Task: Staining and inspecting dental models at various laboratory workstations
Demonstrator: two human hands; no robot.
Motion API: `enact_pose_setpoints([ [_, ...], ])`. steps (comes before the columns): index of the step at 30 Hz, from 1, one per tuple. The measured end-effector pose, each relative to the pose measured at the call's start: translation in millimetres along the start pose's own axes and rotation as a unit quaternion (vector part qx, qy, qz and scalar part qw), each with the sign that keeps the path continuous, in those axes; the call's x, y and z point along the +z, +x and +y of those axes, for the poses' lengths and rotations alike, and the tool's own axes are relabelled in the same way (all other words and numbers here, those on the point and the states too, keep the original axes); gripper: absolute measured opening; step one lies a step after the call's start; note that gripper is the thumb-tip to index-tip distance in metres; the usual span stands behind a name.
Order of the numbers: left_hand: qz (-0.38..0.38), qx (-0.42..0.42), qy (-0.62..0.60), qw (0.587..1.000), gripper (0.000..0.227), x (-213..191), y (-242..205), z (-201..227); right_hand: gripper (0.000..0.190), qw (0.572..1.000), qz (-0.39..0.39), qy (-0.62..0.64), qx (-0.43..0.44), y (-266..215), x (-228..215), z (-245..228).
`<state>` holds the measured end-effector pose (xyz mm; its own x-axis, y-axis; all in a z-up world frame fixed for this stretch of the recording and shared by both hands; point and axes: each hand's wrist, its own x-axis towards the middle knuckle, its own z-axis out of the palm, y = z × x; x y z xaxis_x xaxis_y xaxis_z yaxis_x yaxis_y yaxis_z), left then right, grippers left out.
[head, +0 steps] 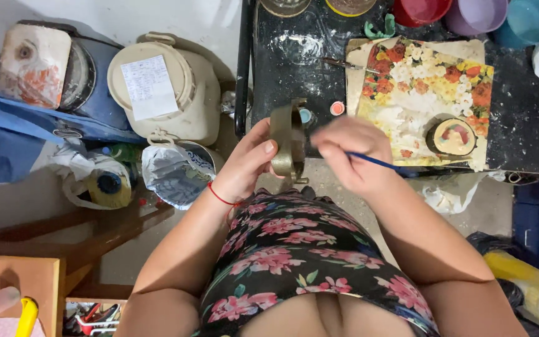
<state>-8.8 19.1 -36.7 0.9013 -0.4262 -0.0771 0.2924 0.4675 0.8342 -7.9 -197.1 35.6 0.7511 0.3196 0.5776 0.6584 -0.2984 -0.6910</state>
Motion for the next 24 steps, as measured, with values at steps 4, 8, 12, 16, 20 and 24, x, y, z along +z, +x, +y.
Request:
enact_pose_setpoints([
  [4,-0.005,0.007,0.007,1.000,0.077,9.7,-2.3,18.2,0.029,0.997,-0.042,0.056,0.014,-19.1,2.4,21.8],
  [8,-0.030,0.045,0.019,0.998,0.077,5.7,-0.7,14.9,0.027,0.999,-0.018,0.028,0.021,-7.0,-15.2,-0.5],
  [12,-0.048,0.066,0.010,0.997,0.078,6.7,-1.2,17.6,0.029,1.000,-0.022,0.002,0.019,-33.7,-14.4,-3.5],
  [16,-0.062,0.069,-0.019,0.996,0.085,-1.0,0.3,7.6,0.021,0.999,0.008,-0.036,-0.004,-23.8,-15.3,-7.7],
  [20,-0.064,0.067,-0.004,0.996,0.097,18.9,-4.3,27.6,0.028,1.000,-0.004,-0.006,0.007,-30.5,-12.0,-8.6],
  [24,-0.072,0.075,0.015,0.994,0.104,21.0,-6.0,31.2,0.028,1.000,-0.015,0.024,-0.001,-15.6,-6.0,-18.7],
])
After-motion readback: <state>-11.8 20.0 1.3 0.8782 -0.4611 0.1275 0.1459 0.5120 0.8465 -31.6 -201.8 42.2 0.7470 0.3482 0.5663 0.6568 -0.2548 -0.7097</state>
